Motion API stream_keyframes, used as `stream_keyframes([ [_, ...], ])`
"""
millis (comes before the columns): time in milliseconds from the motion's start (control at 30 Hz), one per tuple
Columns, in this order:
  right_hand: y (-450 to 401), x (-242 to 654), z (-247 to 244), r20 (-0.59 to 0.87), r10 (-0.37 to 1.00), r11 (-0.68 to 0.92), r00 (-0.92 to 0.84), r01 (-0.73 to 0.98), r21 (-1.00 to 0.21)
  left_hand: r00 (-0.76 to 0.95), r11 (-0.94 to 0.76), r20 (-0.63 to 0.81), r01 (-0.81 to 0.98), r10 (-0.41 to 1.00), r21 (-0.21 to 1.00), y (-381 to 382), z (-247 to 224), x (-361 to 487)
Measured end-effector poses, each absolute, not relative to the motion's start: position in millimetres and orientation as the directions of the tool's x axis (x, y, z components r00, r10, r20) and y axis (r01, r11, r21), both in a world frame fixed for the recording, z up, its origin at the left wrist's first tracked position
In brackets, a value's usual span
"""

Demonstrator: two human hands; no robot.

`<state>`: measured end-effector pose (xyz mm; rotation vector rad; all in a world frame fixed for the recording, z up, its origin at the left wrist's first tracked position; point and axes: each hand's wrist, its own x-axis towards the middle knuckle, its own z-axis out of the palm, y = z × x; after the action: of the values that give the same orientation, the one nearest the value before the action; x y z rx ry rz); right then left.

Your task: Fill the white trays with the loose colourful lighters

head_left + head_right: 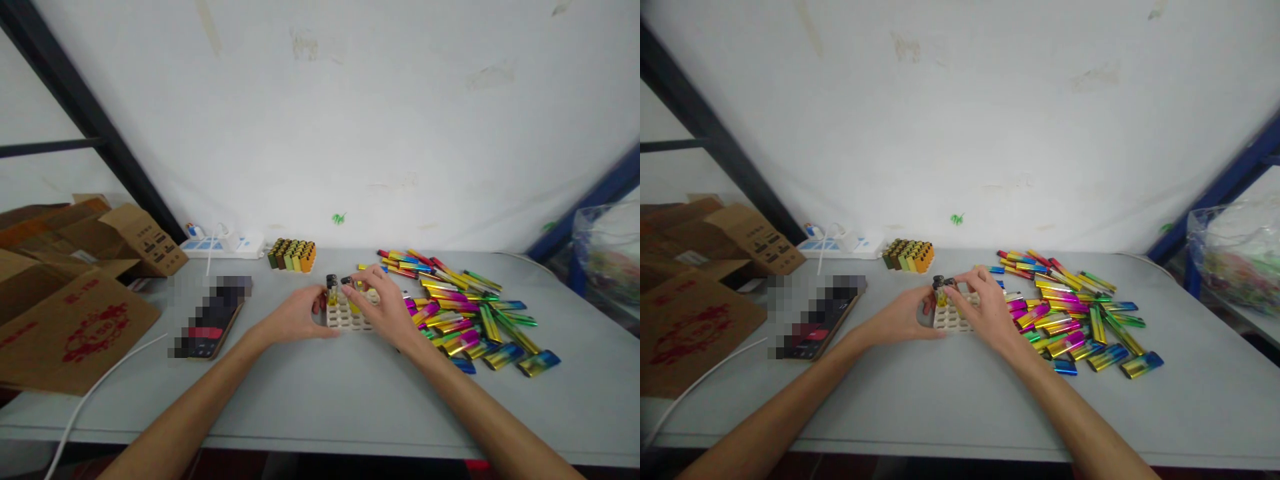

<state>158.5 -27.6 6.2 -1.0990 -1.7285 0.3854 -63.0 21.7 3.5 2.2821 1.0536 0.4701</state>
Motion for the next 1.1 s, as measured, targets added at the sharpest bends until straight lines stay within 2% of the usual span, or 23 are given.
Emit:
stream_keyframes([
  [133, -31, 156, 9, 0.478, 0.866, 0.484, -0.149, 0.491, -0.724, 0.639, -0.529, 0.075, 0.558, 0.765, 0.640, 22, 3, -63],
  [267, -30, 156, 4, 0.458, 0.855, 0.511, -0.242, 0.543, -0.667, 0.649, -0.549, 0.090, 0.552, 0.756, 0.627, 24, 1, -64],
  [467, -26, 158, -3, 0.465, 0.809, 0.574, -0.359, 0.652, -0.495, 0.637, -0.540, 0.096, 0.552, 0.765, 0.635, 24, 0, -63],
  [633, -25, 148, 1, 0.418, 0.813, 0.538, -0.406, 0.799, -0.268, 0.648, -0.547, 0.089, 0.552, 0.756, 0.630, 24, 0, -63],
  [767, -26, 147, 3, 0.407, 0.808, 0.528, -0.426, 0.830, -0.180, 0.645, -0.538, 0.075, 0.562, 0.760, 0.628, 25, 1, -63],
  [833, -28, 154, 4, 0.390, 0.801, 0.551, -0.455, 0.815, -0.182, 0.644, -0.533, 0.060, 0.574, 0.763, 0.622, 25, 2, -63],
  [933, -26, 174, 7, 0.410, 0.794, 0.574, -0.449, 0.777, -0.259, 0.633, -0.522, 0.044, 0.594, 0.773, 0.612, 24, 4, -64],
  [1000, -20, 197, 8, 0.455, 0.801, 0.549, -0.391, 0.782, -0.295, 0.625, -0.511, 0.037, 0.603, 0.780, 0.613, 24, 5, -64],
  [1100, -9, 243, 8, 0.495, 0.829, 0.440, -0.261, 0.850, -0.289, 0.624, -0.503, 0.030, 0.600, 0.781, 0.622, 24, 6, -64],
])
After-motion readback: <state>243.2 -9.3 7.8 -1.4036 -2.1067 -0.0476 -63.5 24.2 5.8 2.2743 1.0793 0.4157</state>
